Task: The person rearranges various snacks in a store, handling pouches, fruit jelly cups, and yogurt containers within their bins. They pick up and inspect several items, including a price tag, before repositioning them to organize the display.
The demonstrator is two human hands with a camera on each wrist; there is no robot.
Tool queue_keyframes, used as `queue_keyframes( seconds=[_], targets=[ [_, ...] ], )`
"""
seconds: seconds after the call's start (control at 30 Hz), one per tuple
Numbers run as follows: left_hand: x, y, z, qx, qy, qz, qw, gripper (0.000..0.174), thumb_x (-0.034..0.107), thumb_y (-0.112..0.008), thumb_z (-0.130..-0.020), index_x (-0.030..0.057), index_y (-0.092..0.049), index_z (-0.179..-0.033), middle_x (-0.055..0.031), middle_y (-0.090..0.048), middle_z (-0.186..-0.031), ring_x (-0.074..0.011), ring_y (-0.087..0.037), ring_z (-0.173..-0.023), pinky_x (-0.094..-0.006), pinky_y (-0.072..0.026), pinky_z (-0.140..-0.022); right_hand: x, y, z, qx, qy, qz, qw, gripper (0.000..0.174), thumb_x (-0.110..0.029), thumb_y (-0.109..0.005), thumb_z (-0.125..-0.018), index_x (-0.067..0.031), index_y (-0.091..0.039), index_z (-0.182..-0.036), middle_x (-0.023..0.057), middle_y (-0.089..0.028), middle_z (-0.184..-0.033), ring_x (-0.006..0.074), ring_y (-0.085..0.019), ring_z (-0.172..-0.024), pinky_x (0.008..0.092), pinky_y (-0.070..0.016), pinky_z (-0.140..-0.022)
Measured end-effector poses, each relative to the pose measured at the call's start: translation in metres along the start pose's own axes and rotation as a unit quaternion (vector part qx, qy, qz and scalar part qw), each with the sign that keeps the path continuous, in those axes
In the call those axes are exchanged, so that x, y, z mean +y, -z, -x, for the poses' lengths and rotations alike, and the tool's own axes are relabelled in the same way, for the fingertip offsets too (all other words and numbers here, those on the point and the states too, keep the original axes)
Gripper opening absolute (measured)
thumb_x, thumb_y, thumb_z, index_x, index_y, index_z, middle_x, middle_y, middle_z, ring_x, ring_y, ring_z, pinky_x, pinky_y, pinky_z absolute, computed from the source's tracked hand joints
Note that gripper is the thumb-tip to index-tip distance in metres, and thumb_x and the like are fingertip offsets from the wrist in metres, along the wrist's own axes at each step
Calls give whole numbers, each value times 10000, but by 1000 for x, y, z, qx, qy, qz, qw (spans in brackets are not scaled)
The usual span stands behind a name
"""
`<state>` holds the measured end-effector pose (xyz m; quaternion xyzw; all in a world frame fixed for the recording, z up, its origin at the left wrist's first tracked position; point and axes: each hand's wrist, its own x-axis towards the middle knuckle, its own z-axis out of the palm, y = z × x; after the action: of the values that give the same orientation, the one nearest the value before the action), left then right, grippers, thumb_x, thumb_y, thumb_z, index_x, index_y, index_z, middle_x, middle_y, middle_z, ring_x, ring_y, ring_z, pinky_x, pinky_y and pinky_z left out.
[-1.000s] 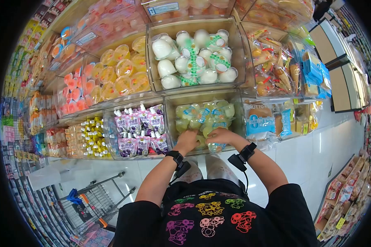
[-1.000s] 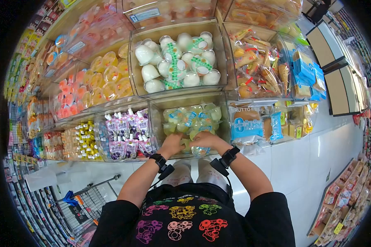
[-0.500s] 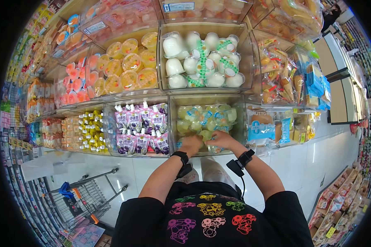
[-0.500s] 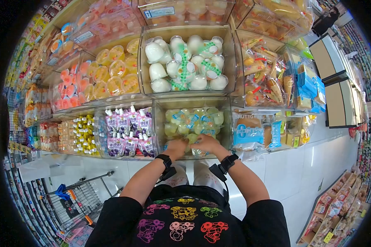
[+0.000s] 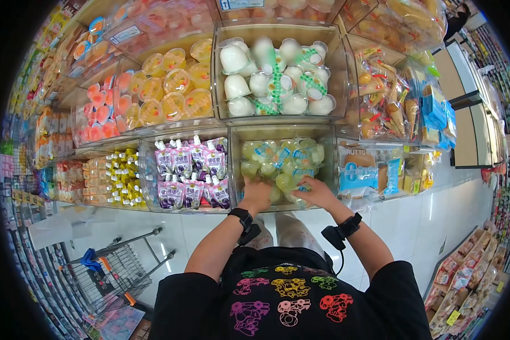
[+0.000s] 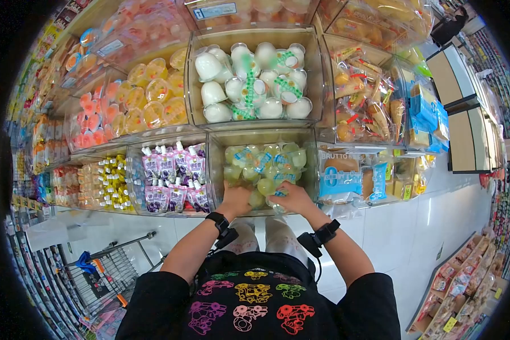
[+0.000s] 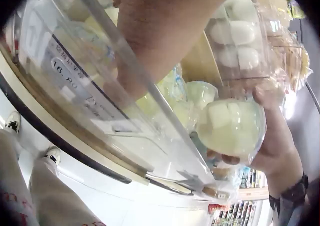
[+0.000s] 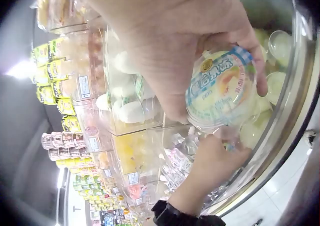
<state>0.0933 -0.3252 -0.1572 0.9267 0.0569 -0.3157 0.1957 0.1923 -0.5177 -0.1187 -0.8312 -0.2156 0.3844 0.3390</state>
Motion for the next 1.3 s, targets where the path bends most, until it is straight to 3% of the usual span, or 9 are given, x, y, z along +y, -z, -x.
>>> queue_keyframes(
  seconds=[0.37, 0.53, 0.67, 0.77, 0.83, 1.07, 1.13, 1.23, 1.3],
  targets=[
    [-3, -1, 26, 163, -24, 83, 983, 351, 204, -647, -637, 66, -547, -944, -129, -644, -823, -316, -613, -886, -430, -420, -850, -5, 15, 10, 67, -38, -5, 997, 648, -416, -719, -709, -3, -484, -1150, 237, -590, -1053, 369, -571, -999, 395, -454, -864],
    [-10, 74, 37, 273, -35, 311, 910, 296, 149, -660, -645, 41, -502, -871, -145, -586, -700, -305, -607, -640, -370, -475, -562, -17, 23, 15, 32, -30, 33, 998, 591, -404, -736, -682, -31, -522, -1088, 224, -582, -1022, 372, -555, -978, 405, -454, -841],
    [-22, 127, 62, 315, -57, 340, 884, 266, 84, -655, -653, 48, -482, -852, -76, -531, -648, -209, -604, -625, -320, -462, -558, -25, 14, 11, 24, 17, 57, 998, 537, -397, -740, -672, -44, -552, -1031, 223, -584, -1024, 367, -557, -968, 409, -455, -829],
    [-47, 130, 78, 311, -54, 455, 833, 211, 17, -607, -694, 57, -461, -842, -14, -480, -681, -132, -593, -642, -262, -461, -550, -29, -13, -9, 9, 84, 77, 993, 544, -400, -750, -646, -42, -570, -1014, 219, -584, -994, 370, -556, -965, 410, -455, -828],
    [-59, 123, 94, 249, -74, 652, 713, 204, -38, -569, -713, 69, -448, -838, 8, -464, -751, -121, -595, -675, -236, -481, -567, -32, -36, -28, -62, 115, 91, 987, 544, -414, -741, -648, -75, -563, -1035, 212, -580, -966, 364, -564, -936, 417, -451, -803],
    [-103, 84, 133, 214, -93, 808, 541, 251, -66, -473, -703, 48, -441, -925, -84, -564, -906, -247, -646, -731, -309, -565, -617, -22, -104, -67, -116, 101, 343, 927, 605, -460, -710, -656, -51, -565, -1076, 180, -618, -953, 353, -562, -989, 422, -470, -817],
    [-115, 74, 142, 188, -137, 840, 490, 342, -7, -464, -692, 24, -460, -1033, -126, -574, -1019, -286, -637, -849, -361, -568, -706, -28, -102, -67, -39, 221, 414, 882, 619, -451, -719, -656, -40, -559, -1090, 161, -612, -946, 331, -565, -988, 413, -474, -824],
    [-107, 63, 154, 202, -74, 916, 337, 483, 6, -489, -744, 13, -407, -1220, -168, -566, -1073, -334, -590, -1021, -431, -543, -802, -68, -89, -89, -58, 44, 338, 938, 637, -412, -727, -690, -51, -523, -1174, 158, -593, -1015, 336, -511, -1100, 400, -490, -825],
    [-119, 40, 150, 153, -130, 918, 341, 557, 44, -548, -763, 15, -384, -1295, -180, -569, -1107, -348, -557, -1068, -454, -508, -856, -75, -79, -105, 43, 85, 320, 943, 702, -399, -738, -682, -55, -464, -1230, 166, -566, -1066, 343, -481, -1131, 402, -486, -838]
  ],
)
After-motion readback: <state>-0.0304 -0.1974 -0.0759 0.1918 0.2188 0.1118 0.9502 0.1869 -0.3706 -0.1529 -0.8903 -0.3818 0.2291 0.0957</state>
